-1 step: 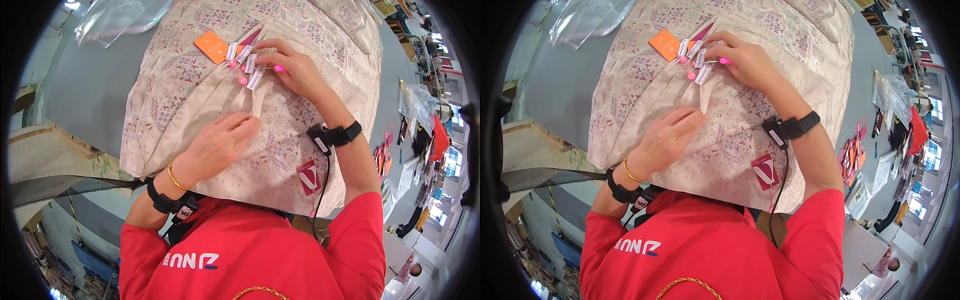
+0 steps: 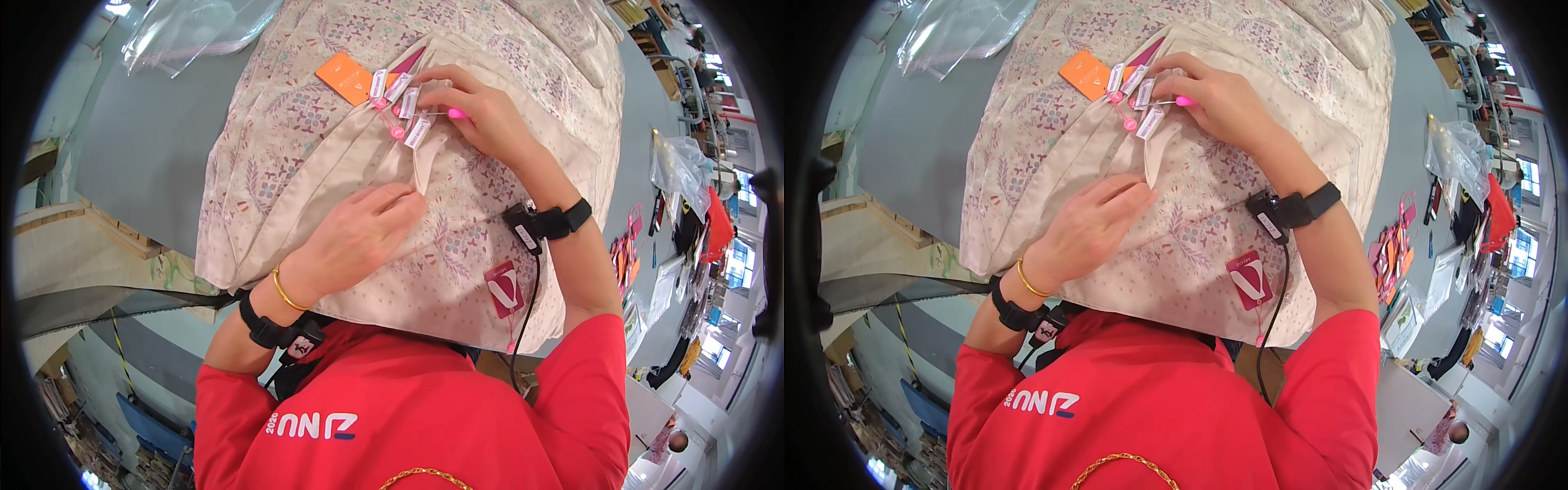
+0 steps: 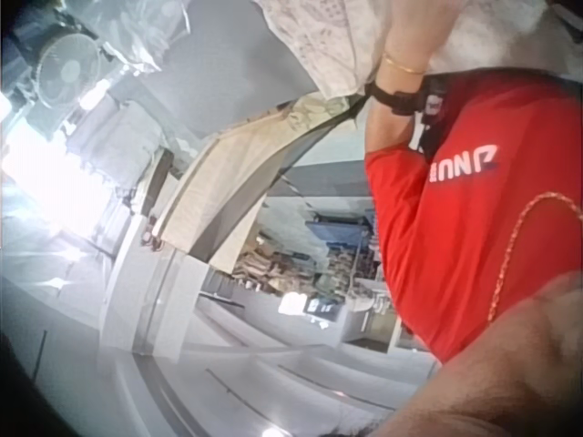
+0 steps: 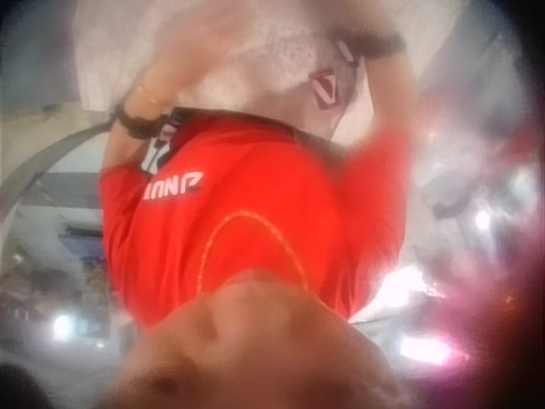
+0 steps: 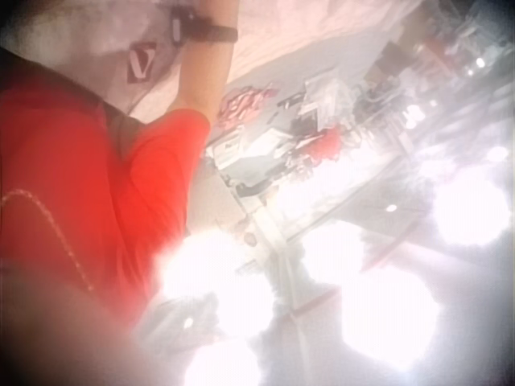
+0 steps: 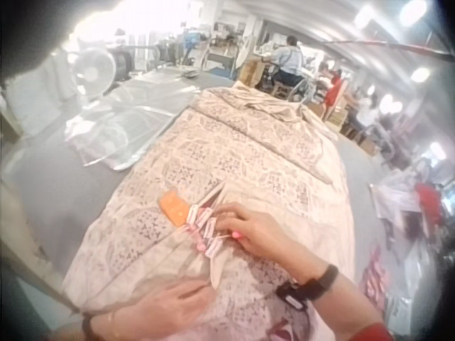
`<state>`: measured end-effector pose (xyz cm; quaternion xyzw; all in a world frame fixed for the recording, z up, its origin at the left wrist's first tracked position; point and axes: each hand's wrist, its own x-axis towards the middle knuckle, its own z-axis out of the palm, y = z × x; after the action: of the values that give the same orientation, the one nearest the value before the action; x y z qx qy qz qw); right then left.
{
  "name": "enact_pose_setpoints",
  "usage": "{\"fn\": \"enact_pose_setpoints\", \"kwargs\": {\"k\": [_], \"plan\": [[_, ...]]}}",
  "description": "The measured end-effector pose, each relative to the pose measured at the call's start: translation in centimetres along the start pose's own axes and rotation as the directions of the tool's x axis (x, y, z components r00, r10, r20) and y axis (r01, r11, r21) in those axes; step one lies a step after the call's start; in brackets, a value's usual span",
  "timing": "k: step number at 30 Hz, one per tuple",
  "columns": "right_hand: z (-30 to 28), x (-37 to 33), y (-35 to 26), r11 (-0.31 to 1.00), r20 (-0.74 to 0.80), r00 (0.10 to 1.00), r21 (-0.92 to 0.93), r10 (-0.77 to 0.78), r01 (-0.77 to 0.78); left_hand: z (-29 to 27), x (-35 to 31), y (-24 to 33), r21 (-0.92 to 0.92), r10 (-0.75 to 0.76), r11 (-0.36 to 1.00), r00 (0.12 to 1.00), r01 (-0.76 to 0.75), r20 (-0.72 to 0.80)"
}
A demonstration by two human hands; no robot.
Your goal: The person repeatedly picks up small rectangular tags and uses a pink tool to attach them to the edges of a patterned fabric on a table. The person handles the tags one at a time, aligning and securing each tag along the fabric's edge.
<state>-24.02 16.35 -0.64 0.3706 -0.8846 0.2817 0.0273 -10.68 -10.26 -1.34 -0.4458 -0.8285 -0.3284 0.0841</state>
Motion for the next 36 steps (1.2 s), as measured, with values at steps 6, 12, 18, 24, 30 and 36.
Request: {"fn": "enact_pose_setpoints", "kwargs": {"k": [6, 12, 18, 24, 30, 36], "plan": [[-1.7, -1.8, -0.8, 0.990, -0.011, 0.990, -0.004, 0.144, -0.144, -0.1, 0.1, 0.2, -0.060, 0.027, 0.998, 0.998, -0.024, 0.052], [-7.0, -9.3, -4.3, 0.982, -0.135, 0.973, 0.047, 0.188, -0.183, -0.2, -0.4, -0.3, -0.102, -0.089, 0.991, 0.996, 0.089, 0.006], [-10.1, -22.4, -12.0, 0.932, -0.178, 0.943, -0.180, 0.282, -0.313, -0.3, -0.4, -0.4, -0.338, -0.271, 0.871, 0.922, 0.357, 0.276], [-7.6, -32.5, -20.5, 0.826, -0.159, 0.856, -0.226, 0.491, -0.516, -1.3, 0.0, -2.1, -0.293, -0.255, 0.910, 0.954, 0.292, 0.159], [-6.2, -34.2, -25.1, 0.712, 0.029, 0.747, -0.330, 0.664, -0.620, 0.1, 1.1, -4.9, -0.719, -0.641, 0.566, 0.764, 0.404, -0.075], [-7.4, -27.3, -20.1, 0.836, -0.018, 0.855, -0.202, 0.518, -0.510, -2.4, 2.4, -2.9, -0.120, -0.298, 0.940, 0.941, 0.318, 0.159]]}}
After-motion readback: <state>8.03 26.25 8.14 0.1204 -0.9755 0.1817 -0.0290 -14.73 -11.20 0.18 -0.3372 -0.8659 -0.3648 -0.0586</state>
